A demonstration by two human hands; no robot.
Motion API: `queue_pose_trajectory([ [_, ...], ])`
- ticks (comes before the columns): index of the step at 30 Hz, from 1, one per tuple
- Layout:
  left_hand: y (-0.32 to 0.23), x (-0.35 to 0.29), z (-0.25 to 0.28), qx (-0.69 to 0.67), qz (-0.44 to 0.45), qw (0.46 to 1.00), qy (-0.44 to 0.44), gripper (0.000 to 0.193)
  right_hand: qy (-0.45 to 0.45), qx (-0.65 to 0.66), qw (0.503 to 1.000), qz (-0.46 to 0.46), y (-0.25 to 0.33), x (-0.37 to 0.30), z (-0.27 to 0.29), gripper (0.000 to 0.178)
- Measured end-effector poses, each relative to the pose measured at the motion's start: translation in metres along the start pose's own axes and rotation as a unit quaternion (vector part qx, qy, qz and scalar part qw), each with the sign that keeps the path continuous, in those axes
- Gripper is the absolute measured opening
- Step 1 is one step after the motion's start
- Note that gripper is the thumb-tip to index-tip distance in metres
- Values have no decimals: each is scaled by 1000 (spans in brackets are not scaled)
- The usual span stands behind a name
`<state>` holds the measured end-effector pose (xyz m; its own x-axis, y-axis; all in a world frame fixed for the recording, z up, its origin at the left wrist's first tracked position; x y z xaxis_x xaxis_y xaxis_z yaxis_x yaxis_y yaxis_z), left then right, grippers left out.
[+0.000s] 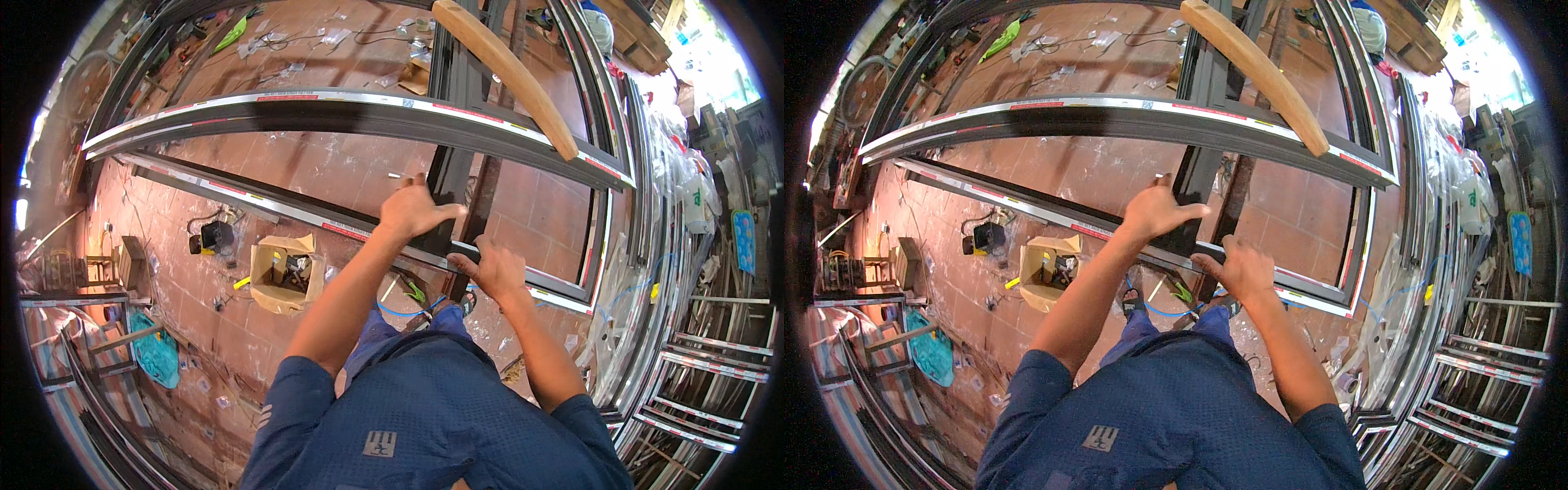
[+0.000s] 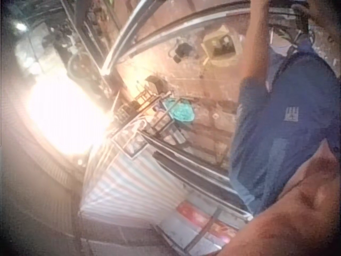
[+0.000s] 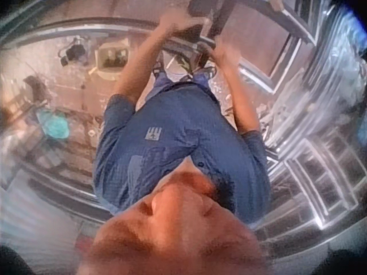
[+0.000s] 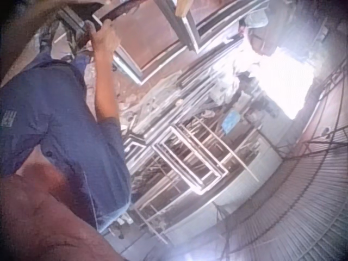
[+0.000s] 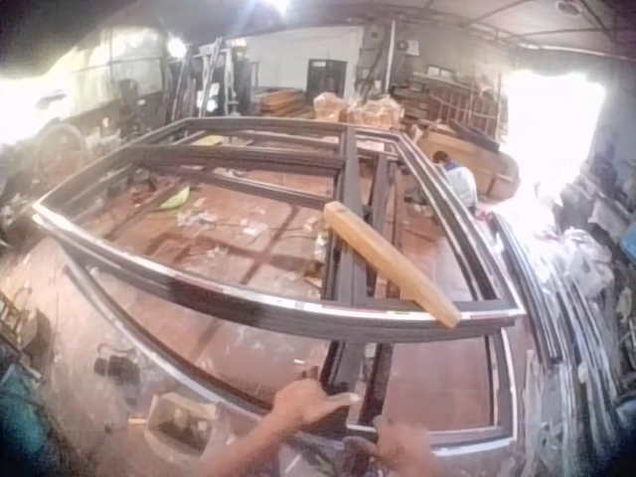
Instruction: The person assembles a window frame by cutting aluminum profiles with a miter saw, then fitting and tapping the pieces together using a wooden mallet. The person aligns the frame corners and secures them by hand, then lifts and repositions the assembled frame on the workshop floor.
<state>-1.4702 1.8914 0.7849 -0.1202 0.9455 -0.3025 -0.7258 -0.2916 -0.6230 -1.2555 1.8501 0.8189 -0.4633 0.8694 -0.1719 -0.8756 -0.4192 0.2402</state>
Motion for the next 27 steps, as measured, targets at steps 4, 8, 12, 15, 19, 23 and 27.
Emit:
queue_pose_trajectory([
  [4, -34, 13, -19, 6, 43, 999, 2, 121, 147, 19, 989, -2, 0, 13, 8, 86],
  [8, -34, 13, -21, 16, 34, 999, -8, 87, 170, 38, 985, -11, -6, 11, 6, 92],
  [12, -27, 19, -26, 35, 17, 999, -26, 89, 155, 27, 988, -8, -6, 11, 5, 95],
  [15, -27, 19, -26, 45, 15, 998, -30, 93, 161, 12, 987, -2, -7, 12, 2, 95],
  [19, -26, 16, -22, 38, 23, 998, -33, 93, 159, 9, 987, 8, -6, 14, -1, 94],
  [23, -32, 13, -21, 14, 22, 1000, -17, 101, 134, 7, 991, 4, -8, 11, 5, 91],
  [27, -25, 21, -26, -10, 3, 1000, 4, 122, -37, -48, 995, 73, 20, -2, 35, 95],
])
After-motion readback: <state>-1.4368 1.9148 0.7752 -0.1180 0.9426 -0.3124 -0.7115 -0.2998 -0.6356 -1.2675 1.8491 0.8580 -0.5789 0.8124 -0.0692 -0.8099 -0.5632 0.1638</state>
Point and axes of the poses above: each hand's wrist, its own x-axis towards the middle knuckle, its own z-axis out of the back of the hand, y = z × x, the point moved 7 cm from there along x, towards the middle knuckle, and after that the axes turned 2 degrees about y, right-handed, at the moved point
